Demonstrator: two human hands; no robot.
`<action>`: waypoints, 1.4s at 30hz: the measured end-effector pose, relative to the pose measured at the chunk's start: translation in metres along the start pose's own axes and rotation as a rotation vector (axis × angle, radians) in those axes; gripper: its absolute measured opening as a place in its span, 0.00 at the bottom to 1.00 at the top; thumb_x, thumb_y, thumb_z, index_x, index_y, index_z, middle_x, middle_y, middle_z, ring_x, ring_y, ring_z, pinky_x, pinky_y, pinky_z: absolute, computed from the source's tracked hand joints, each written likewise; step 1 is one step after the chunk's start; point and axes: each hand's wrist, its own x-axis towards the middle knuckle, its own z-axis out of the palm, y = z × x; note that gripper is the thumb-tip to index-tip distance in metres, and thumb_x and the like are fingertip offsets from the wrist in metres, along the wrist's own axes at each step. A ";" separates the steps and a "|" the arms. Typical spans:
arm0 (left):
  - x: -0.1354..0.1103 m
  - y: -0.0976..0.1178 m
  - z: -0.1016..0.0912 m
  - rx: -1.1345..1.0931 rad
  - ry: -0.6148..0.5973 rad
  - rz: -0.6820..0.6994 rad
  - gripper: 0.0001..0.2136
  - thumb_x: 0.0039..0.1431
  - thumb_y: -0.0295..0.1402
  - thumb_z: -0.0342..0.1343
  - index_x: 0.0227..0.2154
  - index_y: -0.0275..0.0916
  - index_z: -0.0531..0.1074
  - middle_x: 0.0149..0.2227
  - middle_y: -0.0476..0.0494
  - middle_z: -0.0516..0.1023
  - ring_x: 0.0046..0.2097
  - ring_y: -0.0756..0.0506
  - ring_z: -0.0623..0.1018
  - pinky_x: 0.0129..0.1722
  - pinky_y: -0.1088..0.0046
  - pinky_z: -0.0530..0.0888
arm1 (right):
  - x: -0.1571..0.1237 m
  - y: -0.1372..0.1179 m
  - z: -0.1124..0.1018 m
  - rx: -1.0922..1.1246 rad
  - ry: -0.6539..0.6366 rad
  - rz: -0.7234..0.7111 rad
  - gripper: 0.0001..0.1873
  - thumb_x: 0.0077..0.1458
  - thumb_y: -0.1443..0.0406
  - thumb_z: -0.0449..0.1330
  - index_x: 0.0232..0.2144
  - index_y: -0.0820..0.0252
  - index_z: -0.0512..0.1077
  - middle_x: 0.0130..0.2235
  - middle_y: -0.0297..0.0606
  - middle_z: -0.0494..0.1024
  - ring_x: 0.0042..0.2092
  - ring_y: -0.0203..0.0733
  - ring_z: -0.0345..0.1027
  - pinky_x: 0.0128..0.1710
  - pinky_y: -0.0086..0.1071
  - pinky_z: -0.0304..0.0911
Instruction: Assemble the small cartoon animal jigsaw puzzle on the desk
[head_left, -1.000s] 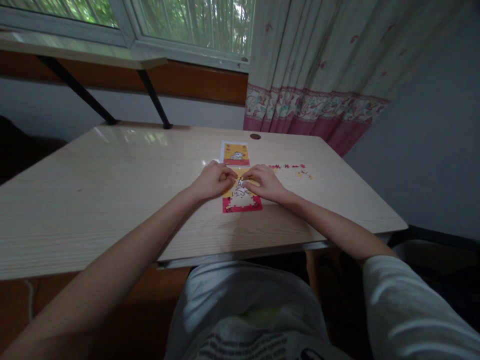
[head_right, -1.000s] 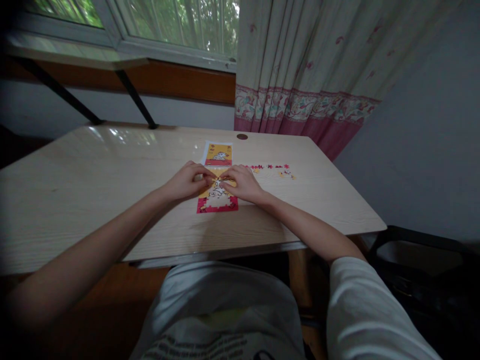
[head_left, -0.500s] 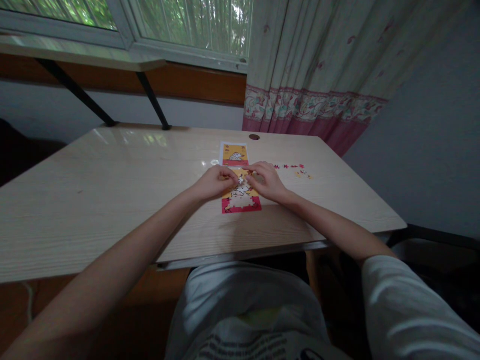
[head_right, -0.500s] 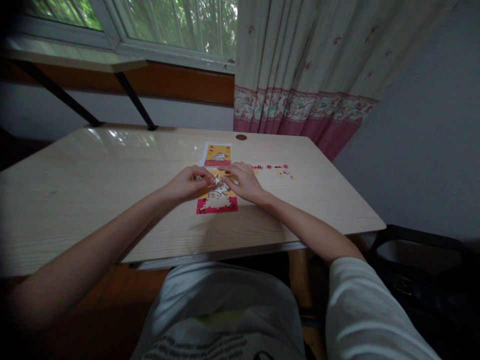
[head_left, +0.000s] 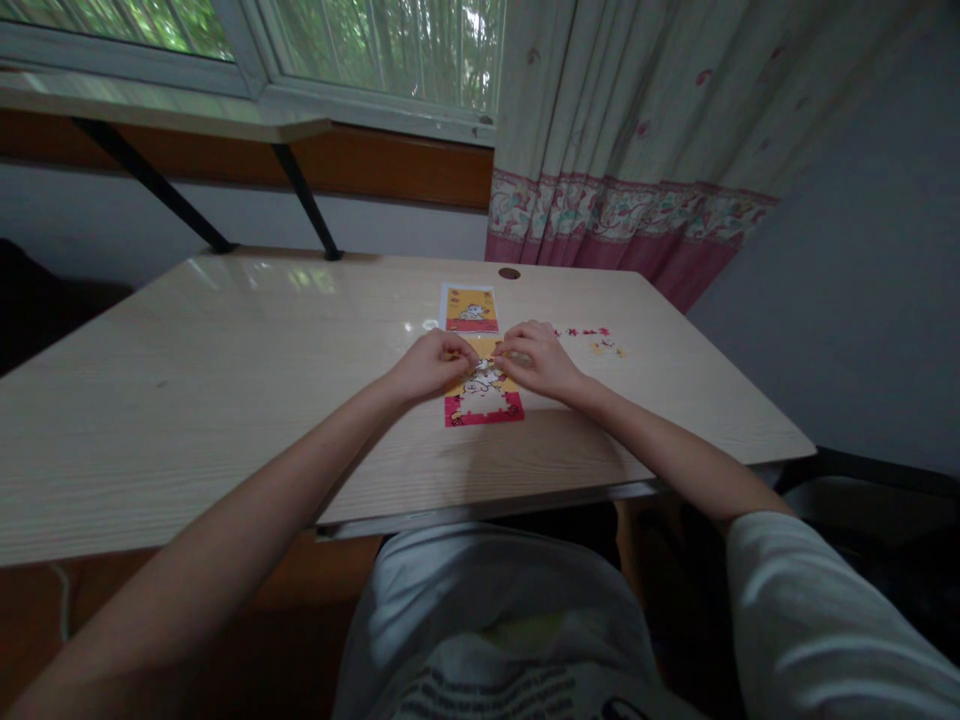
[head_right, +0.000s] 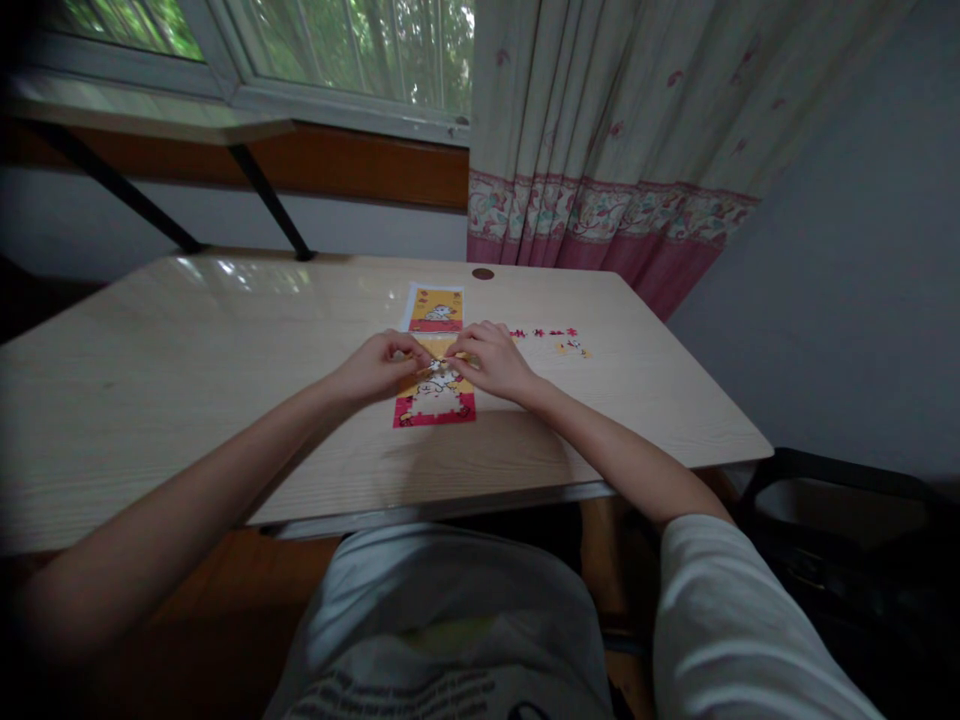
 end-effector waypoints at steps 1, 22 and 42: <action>0.000 -0.001 -0.001 0.034 0.010 0.017 0.08 0.49 0.29 0.54 0.28 0.36 0.79 0.31 0.42 0.81 0.35 0.45 0.76 0.41 0.67 0.70 | 0.000 0.000 -0.001 -0.006 -0.011 0.004 0.09 0.59 0.60 0.59 0.35 0.56 0.77 0.39 0.40 0.77 0.43 0.46 0.65 0.44 0.40 0.53; -0.004 -0.009 -0.001 0.647 -0.127 0.247 0.19 0.58 0.27 0.48 0.46 0.49 0.79 0.40 0.41 0.73 0.43 0.41 0.67 0.45 0.60 0.64 | -0.005 0.010 -0.001 0.023 -0.183 0.038 0.07 0.57 0.63 0.61 0.35 0.59 0.78 0.39 0.42 0.78 0.45 0.45 0.68 0.46 0.38 0.55; -0.009 0.004 0.001 0.743 -0.128 0.288 0.17 0.61 0.28 0.48 0.45 0.49 0.79 0.41 0.40 0.74 0.45 0.39 0.67 0.42 0.61 0.62 | -0.001 0.004 -0.012 -0.049 -0.319 -0.068 0.09 0.58 0.65 0.58 0.35 0.60 0.79 0.39 0.43 0.78 0.44 0.46 0.68 0.46 0.38 0.53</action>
